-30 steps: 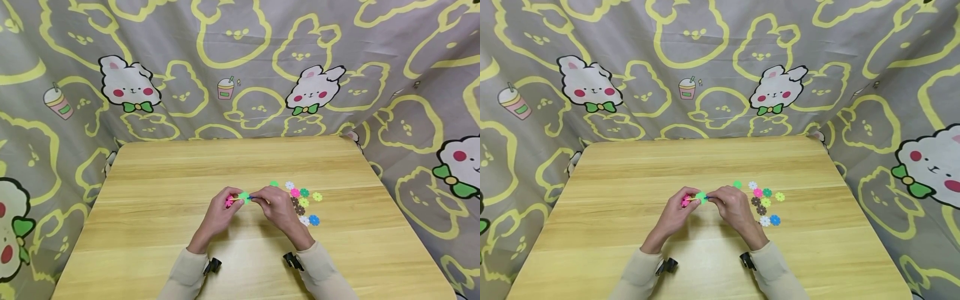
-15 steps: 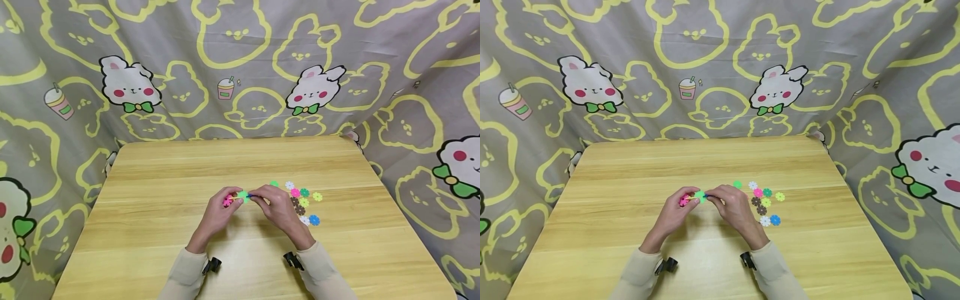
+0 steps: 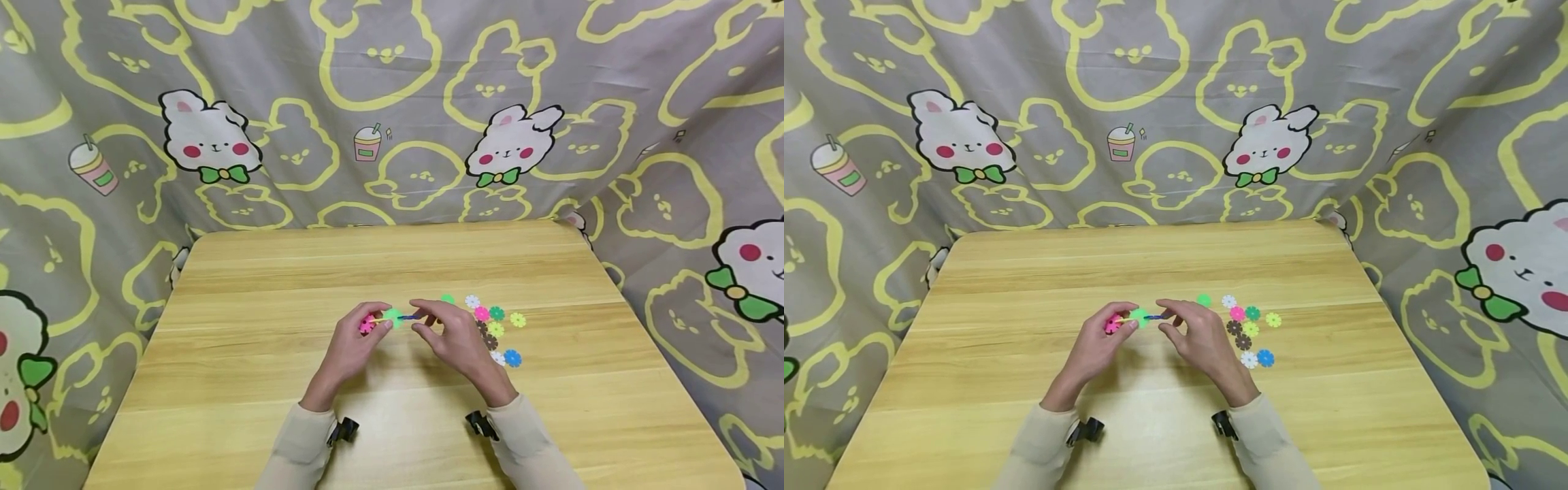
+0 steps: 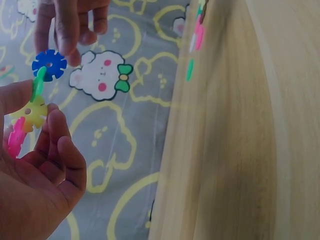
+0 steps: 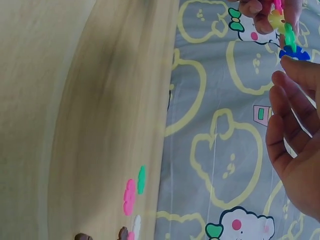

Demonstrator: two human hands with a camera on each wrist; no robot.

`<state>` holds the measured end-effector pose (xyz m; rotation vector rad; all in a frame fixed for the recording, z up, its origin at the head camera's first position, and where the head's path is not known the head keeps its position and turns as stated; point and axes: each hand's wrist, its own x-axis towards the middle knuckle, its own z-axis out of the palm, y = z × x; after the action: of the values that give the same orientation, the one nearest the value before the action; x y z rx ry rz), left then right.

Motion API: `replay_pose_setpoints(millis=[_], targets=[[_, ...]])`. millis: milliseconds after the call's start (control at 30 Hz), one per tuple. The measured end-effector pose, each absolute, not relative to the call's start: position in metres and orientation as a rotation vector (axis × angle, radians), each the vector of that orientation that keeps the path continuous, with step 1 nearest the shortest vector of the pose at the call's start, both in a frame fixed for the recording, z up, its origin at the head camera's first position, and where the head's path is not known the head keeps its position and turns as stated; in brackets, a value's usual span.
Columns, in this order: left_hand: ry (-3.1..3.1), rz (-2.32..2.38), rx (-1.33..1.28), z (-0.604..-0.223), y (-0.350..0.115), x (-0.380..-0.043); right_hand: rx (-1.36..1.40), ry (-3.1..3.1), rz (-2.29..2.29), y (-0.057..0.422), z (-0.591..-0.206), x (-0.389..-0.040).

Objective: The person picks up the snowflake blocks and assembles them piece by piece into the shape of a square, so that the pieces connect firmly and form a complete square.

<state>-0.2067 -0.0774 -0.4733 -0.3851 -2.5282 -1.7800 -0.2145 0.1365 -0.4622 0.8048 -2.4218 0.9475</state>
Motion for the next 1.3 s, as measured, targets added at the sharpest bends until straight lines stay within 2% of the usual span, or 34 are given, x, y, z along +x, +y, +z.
replay_pose_setpoints(millis=[533, 767, 1000, 1300], targets=[[-2.487, -1.803, -0.374, -0.471, -0.083, -0.208, 0.66, -2.566, 0.918, 0.166, -0.472, -0.219], [-2.526, -1.777, -0.302, -0.467, -0.082, -0.207, 0.432, -2.721, 0.897, 0.188, -0.475, -0.219], [-2.533, -1.786, -0.296, -0.441, -0.08, -0.195, 0.217, -2.886, 0.84, 0.214, -0.489, -0.22], [-2.549, -1.765, -0.313, -0.436, -0.079, -0.193, 0.135, -3.064, 0.791, 0.23, -0.504, -0.223]])
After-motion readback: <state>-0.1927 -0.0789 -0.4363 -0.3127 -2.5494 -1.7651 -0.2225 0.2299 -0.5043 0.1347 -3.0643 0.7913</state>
